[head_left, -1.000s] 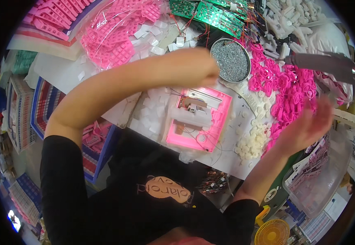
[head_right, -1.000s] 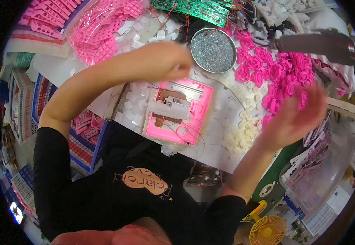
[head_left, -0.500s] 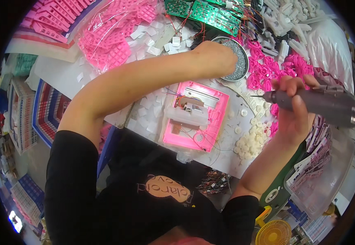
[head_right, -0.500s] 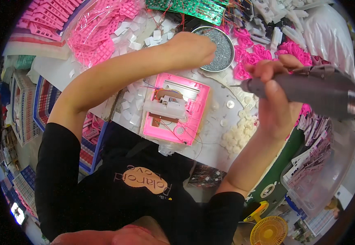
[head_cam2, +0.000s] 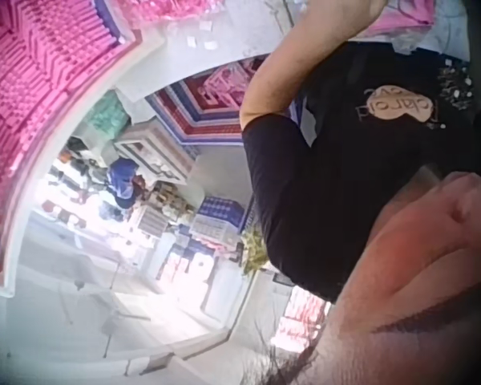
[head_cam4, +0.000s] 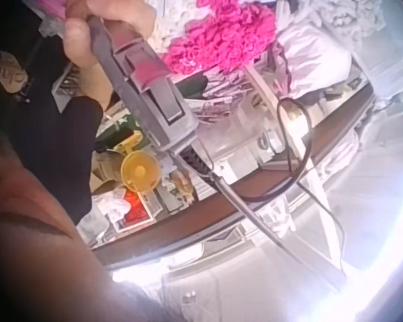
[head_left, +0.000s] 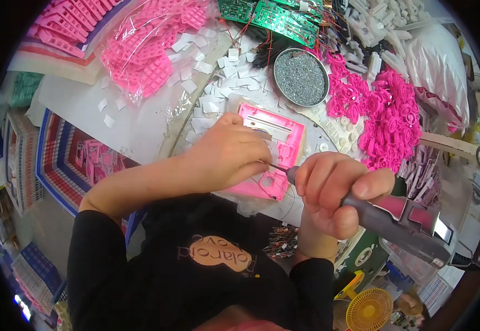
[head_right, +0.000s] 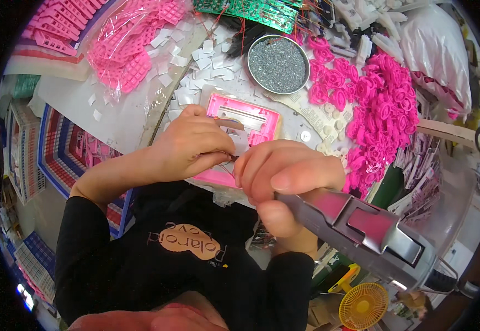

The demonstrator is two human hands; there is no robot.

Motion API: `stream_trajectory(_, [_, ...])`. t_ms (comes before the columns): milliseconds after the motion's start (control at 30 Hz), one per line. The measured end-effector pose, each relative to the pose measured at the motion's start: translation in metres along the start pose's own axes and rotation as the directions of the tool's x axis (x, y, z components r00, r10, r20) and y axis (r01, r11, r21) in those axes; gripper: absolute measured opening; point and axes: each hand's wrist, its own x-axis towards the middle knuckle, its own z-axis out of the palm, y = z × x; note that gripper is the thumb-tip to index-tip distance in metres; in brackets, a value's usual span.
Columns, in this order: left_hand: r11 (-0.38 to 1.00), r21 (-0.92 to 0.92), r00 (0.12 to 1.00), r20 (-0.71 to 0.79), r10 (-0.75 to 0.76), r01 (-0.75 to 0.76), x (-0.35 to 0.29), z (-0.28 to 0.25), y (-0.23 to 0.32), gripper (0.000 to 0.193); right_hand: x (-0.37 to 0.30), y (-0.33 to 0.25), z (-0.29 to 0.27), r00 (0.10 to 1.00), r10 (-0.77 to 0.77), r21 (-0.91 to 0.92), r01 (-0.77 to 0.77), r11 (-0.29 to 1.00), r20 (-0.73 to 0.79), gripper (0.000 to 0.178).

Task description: Assembling a pink toy electronic device by installing internal gears, a circuit board, and securing a metal backing plate.

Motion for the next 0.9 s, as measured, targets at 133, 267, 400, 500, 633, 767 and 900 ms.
stream_trajectory(133, [0.998, -0.027, 0.998, 0.033, -0.05, 0.051, -0.004, 0.001, -0.003, 0.016, 0.0, 0.004, 0.004, 1.0, 0.027, -0.02, -0.027, 0.999, -0.001, 0.028])
stream_trajectory(267, [0.999, 0.037, 0.999, -0.028, -0.033, 0.034, -0.002, -0.002, -0.002, 0.034, 0.0, 0.007, 0.002, 1.0, 0.017, -0.061, -0.016, 0.998, 0.02, 0.029])
stream_trajectory(400, [0.941, 0.256, 0.975, -0.095, -0.201, 0.219, -0.021, -0.009, -0.004, 0.051, -0.001, 0.021, -0.009, 1.0, -0.025, -0.075, 0.025, 0.997, 0.0, 0.03])
stream_trajectory(500, [0.925, 0.355, 0.991, -0.066, -0.116, 0.132, -0.04, 0.003, -0.02, 0.053, 0.005, 0.04, -0.01, 0.997, -0.055, -0.209, 0.064, 0.976, 0.05, 0.03])
stream_trajectory(633, [0.922, 0.384, 0.994, -0.109, -0.01, 0.052, -0.041, 0.006, -0.028, 0.051, 0.004, 0.052, -0.006, 0.999, -0.015, -0.256, 0.027, 0.966, 0.05, 0.034])
stream_trajectory(767, [0.935, 0.35, 0.991, -0.131, -0.006, 0.052, -0.041, 0.009, -0.03, 0.047, 0.003, 0.057, -0.003, 0.999, 0.007, -0.274, 0.008, 0.962, 0.054, 0.034])
stream_trajectory(900, [0.944, 0.328, 0.992, -0.125, -0.007, 0.048, -0.039, 0.01, -0.031, 0.046, 0.0, 0.06, -0.005, 0.997, 0.021, -0.291, 0.001, 0.957, 0.075, 0.033])
